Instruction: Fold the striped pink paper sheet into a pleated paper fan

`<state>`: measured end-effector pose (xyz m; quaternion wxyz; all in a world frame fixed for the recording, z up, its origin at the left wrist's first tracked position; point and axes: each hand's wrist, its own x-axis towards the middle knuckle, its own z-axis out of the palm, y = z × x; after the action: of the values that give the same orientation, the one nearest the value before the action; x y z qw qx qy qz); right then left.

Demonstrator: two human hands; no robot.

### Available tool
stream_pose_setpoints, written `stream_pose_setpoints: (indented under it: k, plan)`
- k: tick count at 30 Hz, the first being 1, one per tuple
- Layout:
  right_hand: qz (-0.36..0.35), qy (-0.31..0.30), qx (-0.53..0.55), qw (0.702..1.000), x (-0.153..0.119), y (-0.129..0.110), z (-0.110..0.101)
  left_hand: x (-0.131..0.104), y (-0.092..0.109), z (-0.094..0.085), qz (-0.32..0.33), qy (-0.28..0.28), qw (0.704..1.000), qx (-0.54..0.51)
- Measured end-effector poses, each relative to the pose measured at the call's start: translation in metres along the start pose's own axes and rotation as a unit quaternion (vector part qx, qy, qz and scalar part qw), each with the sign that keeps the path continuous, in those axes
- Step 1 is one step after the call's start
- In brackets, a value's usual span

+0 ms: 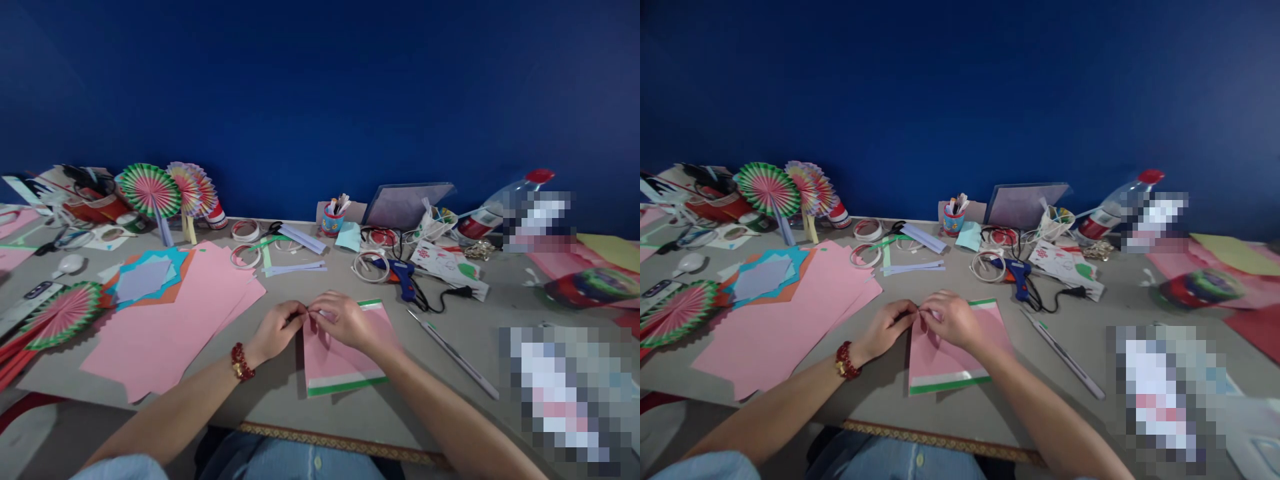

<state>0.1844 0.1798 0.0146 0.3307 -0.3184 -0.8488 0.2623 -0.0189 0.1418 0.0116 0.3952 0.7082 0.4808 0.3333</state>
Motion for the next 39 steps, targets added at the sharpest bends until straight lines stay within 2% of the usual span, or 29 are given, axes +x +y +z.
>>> stream_pose_setpoints:
  k: [16,31,39]
  plan:
    - [-0.031,0.003,-0.042,0.999,-0.001,0.004,0.002,-0.001,-0.003,0.001,-0.001,-0.002,1.000,0.010]
    - [-0.040,0.003,-0.090,0.995,-0.002,-0.005,0.002,0.000,0.000,0.001,0.000,-0.002,1.000,0.030]
    - [-0.003,-0.001,-0.070,0.998,-0.001,-0.008,0.004,0.000,-0.002,0.001,-0.001,0.001,1.000,0.028]
